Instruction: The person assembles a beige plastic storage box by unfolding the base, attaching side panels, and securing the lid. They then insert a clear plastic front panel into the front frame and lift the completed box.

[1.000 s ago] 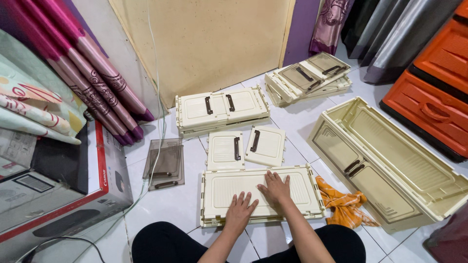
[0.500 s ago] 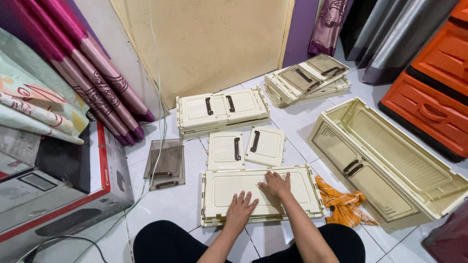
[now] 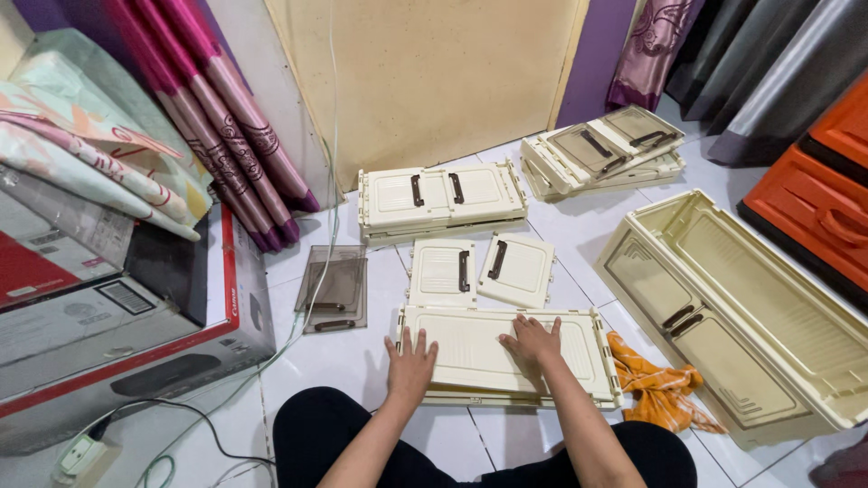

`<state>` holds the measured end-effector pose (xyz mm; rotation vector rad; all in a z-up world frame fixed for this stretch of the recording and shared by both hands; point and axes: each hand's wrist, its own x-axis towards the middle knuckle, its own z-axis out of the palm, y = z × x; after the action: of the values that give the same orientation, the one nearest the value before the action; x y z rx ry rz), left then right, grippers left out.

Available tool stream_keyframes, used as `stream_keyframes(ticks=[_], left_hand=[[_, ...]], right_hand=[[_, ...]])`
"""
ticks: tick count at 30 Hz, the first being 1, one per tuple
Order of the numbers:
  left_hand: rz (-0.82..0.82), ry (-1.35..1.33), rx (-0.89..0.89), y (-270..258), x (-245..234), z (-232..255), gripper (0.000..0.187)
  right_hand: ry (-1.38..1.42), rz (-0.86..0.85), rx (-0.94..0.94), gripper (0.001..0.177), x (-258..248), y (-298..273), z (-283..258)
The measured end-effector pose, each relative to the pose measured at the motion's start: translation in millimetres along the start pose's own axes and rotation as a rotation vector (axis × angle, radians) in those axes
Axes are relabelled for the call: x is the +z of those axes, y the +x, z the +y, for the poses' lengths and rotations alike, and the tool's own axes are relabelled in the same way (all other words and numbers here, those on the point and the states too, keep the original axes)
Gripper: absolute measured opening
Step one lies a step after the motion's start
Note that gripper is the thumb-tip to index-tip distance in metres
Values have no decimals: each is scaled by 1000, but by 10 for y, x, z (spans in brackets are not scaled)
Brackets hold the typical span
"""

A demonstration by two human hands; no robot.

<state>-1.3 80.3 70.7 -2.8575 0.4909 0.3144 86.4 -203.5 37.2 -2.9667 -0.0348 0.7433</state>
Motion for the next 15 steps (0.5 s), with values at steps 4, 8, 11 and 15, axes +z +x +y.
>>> stream_keyframes(ticks=[4, 8, 11, 15], left_hand=[[-68, -146, -38, -51, 0, -136, 72], [52, -176, -24, -33, 233, -134, 68], [-15, -209, -39, 20, 365, -112, 74], [64, -180, -51, 39, 459, -87, 67]], right_hand=[[-74, 13, 38, 79, -64, -28, -185], [-13, 42, 19, 75, 46, 25, -556], [70, 62, -110, 73, 182, 39, -808], [91, 84, -181, 72, 264, 6, -1011]])
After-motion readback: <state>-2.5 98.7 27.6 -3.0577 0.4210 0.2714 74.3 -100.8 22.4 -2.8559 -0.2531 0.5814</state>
